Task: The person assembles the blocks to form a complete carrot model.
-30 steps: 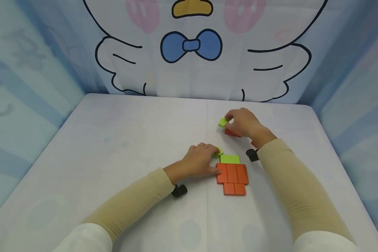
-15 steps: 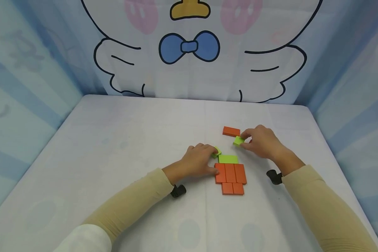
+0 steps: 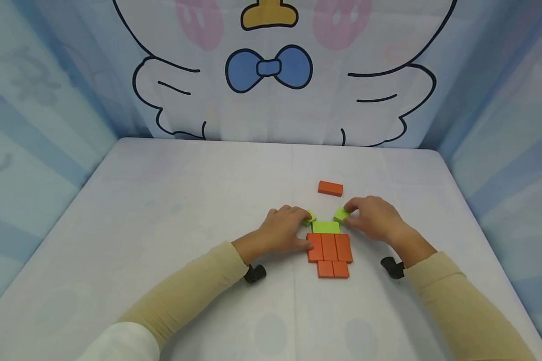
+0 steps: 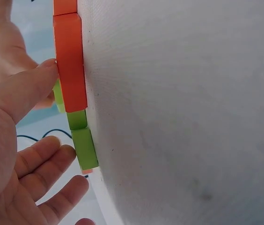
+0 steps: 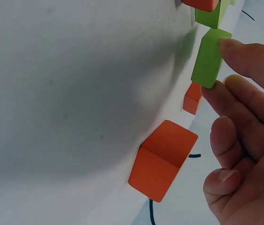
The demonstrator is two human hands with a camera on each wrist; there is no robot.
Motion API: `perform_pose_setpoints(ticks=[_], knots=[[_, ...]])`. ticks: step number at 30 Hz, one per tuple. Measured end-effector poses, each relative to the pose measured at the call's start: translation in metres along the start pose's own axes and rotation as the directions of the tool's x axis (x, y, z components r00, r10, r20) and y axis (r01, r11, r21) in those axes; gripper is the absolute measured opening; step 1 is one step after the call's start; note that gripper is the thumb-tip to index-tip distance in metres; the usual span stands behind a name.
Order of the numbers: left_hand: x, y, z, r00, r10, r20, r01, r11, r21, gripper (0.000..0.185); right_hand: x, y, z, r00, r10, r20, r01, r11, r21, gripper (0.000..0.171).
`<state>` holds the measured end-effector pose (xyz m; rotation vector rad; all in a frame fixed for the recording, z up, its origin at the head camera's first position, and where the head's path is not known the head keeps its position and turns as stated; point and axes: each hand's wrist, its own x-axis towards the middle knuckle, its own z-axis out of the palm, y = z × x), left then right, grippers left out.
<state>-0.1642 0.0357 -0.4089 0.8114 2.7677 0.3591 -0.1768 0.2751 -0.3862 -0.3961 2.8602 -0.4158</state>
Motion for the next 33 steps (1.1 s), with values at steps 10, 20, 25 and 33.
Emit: perform_pose_setpoints(ticks=[10,20,25,33], knots=[[0.0004,-0.0005,0.0015,1.0,0.004,-0.001,-0.004,1.0,0.005,0.066,0.001,0.0001,0.0083,1.0,-0.001,-0.014,0.001,1.0,0.006,0.038],[-0.0008,0.0009,-0.0002,1.0,0.009,-0.002,-0.009,1.0,0.008,0.065,-0.0007,-0.0014,0.0109,0.999,-0.016,-0.032,0.016,1.0,-0.005,0.037],[-0.0008,0.0007,-0.0005,1.0,0.01,-0.002,-0.01,1.0,0.008,0.065,-0.0004,-0.0018,0.0108,0.999,-0.021,-0.033,0.021,1.0,-0.009,0.038],[-0.0004,0.0,-0.0005,1.0,0.013,-0.006,-0.013,1.0,0.004,0.065,-0.0018,-0.0013,0.0074,0.999,-0.013,-0.031,0.013,1.0,0.015,0.044]])
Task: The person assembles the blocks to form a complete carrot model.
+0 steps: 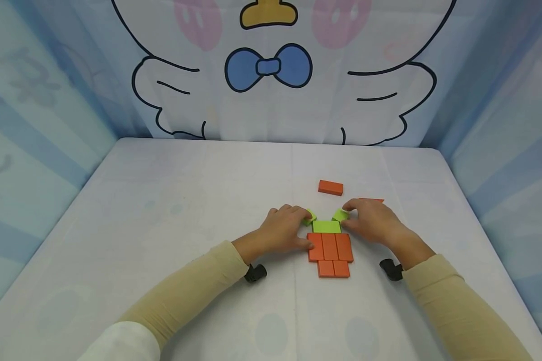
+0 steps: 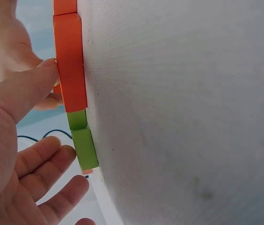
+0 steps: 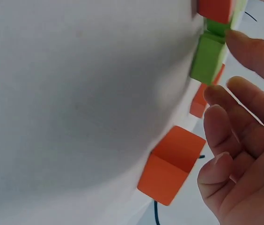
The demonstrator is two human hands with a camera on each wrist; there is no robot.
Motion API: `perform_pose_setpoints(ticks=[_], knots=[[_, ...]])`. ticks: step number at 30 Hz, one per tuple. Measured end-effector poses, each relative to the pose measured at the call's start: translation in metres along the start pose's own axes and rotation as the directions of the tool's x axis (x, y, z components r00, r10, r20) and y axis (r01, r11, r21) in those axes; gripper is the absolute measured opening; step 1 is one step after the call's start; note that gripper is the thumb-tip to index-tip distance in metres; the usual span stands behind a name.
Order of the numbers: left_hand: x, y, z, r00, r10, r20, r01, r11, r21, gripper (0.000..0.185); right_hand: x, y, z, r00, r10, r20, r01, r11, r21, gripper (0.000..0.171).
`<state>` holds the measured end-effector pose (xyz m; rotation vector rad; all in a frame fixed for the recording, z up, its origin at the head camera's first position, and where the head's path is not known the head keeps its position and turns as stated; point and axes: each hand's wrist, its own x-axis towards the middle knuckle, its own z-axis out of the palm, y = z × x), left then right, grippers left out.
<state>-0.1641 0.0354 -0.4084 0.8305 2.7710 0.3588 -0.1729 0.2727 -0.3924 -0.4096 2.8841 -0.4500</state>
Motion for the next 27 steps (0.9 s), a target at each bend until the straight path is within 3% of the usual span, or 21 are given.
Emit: perform_pose_setpoints(ticks=[5,11,18,27], knots=[[0.0,0.0,-0.001,1.0,-0.002,0.006,0.003,1.0,-0.003,0.065,0.004,-0.001,-0.01,1.0,-0.002,-0.021,0.002,1.0,0.017,0.048],[0.0,-0.001,-0.001,1.0,-0.009,0.012,0.009,1.0,-0.004,0.065,0.03,-0.002,-0.017,0.999,0.031,-0.031,-0.031,0.999,0.017,0.048],[-0.001,-0.001,-0.001,1.0,-0.006,0.021,0.007,1.0,-0.026,0.065,0.058,-0.003,-0.02,0.997,0.074,0.023,-0.074,0.997,0.003,0.05],[0.001,-0.003,0.0,1.0,0.003,0.008,-0.003,1.0,-0.004,0.065,0.075,-0.007,-0.018,0.997,0.064,0.051,-0.064,0.998,-0.01,0.047]])
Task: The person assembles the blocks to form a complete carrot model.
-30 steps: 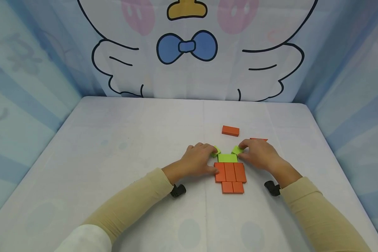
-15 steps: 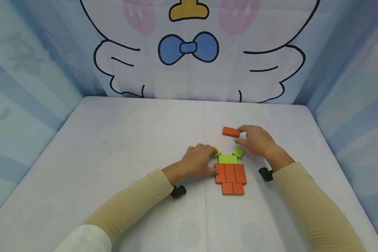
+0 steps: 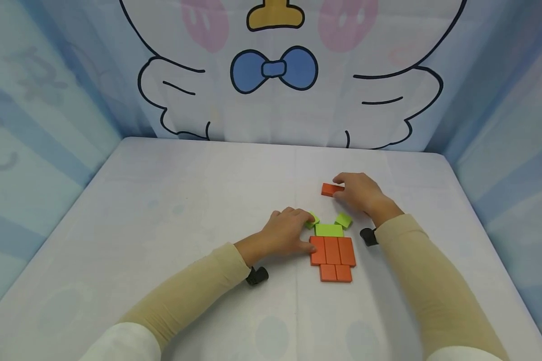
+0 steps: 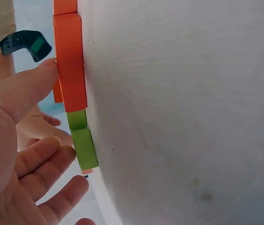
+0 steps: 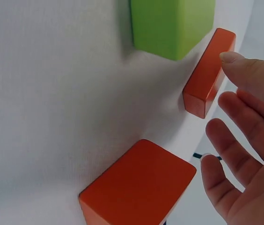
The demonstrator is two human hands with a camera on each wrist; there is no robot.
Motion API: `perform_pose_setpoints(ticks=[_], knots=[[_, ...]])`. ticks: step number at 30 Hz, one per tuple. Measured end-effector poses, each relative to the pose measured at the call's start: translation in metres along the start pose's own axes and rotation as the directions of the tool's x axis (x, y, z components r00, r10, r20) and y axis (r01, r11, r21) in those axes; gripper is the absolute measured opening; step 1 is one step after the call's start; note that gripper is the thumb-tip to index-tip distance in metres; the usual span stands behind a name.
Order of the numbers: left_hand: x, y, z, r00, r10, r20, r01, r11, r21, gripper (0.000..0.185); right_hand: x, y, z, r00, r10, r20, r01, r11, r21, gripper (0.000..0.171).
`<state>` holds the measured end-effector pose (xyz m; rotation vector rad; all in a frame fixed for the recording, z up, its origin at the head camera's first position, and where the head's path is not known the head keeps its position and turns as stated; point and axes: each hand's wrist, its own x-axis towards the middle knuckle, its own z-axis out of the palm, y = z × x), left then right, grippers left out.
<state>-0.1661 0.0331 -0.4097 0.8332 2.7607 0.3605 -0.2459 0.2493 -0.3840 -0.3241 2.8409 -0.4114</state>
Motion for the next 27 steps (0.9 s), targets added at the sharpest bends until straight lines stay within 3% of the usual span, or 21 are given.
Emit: perform_pose_setpoints(ticks=[15,27], knots=[[0.0015,0.0003,0.004,1.0,-0.001,-0.017,0.001,1.0,-0.003,0.065,0.0019,0.0018,0.0093,0.999,-0.025,-0.03,0.026,1.0,0.007,0.037],[-0.0008,0.0025,0.0004,1.0,-0.011,0.003,0.011,1.0,0.013,0.066,-0.006,-0.0019,0.0042,1.0,-0.029,0.007,0.028,0.993,0.115,0.038]])
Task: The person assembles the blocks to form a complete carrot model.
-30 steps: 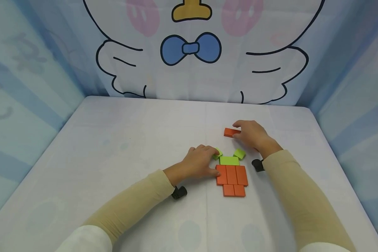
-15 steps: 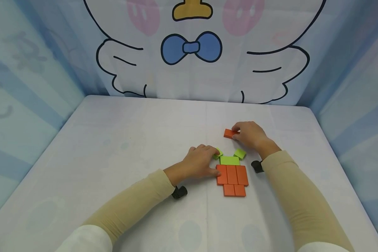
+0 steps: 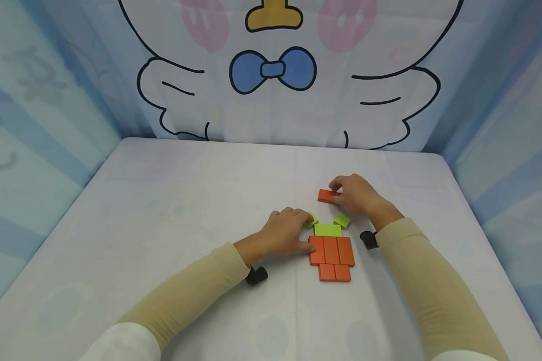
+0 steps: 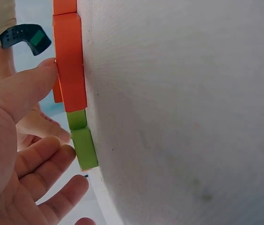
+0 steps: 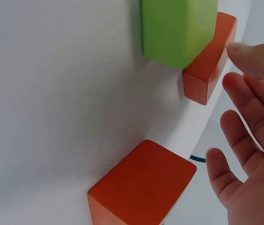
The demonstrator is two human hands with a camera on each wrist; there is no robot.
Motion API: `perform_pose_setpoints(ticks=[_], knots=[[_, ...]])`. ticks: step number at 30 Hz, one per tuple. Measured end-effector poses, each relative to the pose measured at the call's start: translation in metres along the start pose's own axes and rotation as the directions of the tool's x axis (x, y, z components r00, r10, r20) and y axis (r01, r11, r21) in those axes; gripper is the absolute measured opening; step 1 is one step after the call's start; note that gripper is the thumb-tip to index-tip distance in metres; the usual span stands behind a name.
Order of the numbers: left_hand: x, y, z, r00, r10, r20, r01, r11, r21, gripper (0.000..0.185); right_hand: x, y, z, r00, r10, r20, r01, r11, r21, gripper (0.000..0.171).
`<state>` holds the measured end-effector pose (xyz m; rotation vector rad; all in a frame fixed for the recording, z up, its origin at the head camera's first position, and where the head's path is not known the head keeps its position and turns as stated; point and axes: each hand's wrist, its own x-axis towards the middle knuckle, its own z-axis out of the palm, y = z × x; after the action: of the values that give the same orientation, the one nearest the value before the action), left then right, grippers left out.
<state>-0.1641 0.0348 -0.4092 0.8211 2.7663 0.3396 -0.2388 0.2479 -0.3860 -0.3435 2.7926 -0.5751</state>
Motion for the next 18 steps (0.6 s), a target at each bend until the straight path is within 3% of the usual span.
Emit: perform_pose_setpoints(ticks=[4,10,18], knots=[[0.0,0.0,-0.001,1.0,0.007,-0.002,-0.007,1.0,-0.001,0.065,0.002,0.001,0.001,1.0,0.006,0.015,-0.006,1.0,-0.003,0.046],[0.0,-0.001,0.0,1.0,0.007,0.001,-0.007,1.0,0.0,0.065,0.007,0.004,0.007,1.0,0.001,0.014,-0.001,0.999,-0.04,0.044],[0.001,-0.001,0.0,1.0,0.001,0.001,-0.001,1.0,0.003,0.065,-0.005,0.002,0.002,1.0,-0.009,-0.014,0.008,0.999,-0.032,0.042]])
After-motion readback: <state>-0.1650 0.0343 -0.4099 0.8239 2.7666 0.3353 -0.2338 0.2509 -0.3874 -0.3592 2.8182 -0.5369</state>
